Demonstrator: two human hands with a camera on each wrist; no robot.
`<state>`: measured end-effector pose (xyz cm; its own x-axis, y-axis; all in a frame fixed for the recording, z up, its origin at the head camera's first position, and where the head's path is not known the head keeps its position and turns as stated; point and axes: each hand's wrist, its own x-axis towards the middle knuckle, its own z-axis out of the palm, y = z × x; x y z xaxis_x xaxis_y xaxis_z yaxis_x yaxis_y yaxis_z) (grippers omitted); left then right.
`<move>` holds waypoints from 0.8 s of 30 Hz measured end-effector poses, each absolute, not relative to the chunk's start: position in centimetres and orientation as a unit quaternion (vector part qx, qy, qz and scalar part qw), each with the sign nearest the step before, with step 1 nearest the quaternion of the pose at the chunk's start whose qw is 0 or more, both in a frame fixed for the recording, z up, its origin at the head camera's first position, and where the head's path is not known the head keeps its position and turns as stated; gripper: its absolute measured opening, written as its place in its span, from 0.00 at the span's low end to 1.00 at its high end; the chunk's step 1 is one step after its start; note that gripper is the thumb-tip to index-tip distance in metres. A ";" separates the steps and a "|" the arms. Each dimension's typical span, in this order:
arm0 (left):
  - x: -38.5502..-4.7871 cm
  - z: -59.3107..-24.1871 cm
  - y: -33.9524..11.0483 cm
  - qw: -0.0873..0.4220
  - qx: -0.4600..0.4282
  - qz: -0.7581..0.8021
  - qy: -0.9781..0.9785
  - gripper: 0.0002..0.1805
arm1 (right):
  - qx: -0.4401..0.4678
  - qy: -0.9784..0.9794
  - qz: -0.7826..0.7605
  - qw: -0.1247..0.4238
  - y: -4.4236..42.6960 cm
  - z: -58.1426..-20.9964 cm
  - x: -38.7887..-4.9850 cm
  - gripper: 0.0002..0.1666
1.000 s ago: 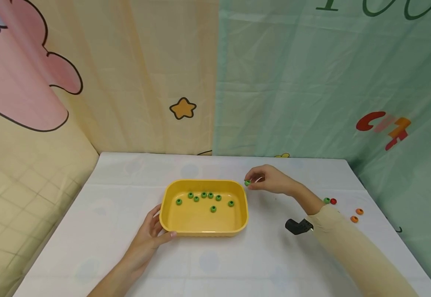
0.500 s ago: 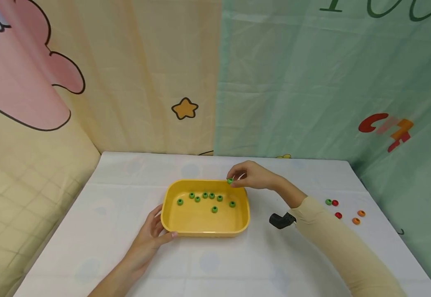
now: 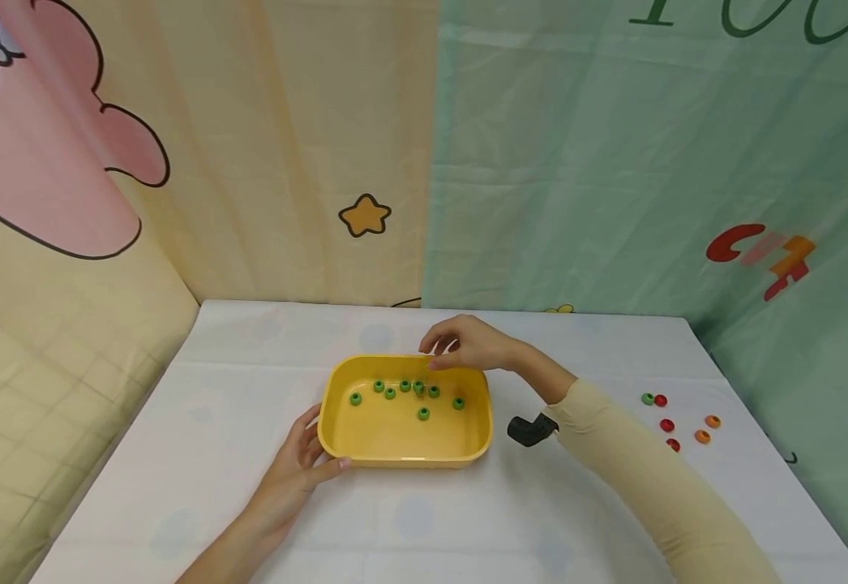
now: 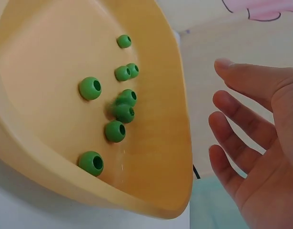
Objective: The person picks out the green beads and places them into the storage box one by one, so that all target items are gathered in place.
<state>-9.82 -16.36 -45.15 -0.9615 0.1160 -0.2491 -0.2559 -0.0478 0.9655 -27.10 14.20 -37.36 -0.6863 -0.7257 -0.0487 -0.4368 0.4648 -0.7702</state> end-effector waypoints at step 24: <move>-9.9 -45.6 -16.4 0.128 -0.056 0.726 0.673 0.54 | -0.289 0.859 -0.382 0.179 20.3 -38.1 -25.4 0.14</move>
<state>-9.89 -16.41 -45.59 -0.9613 0.1104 -0.2525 -0.2601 -0.0613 0.9636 -25.38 20.27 -38.08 -0.7689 -0.6335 -0.0862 -0.3601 0.5405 -0.7604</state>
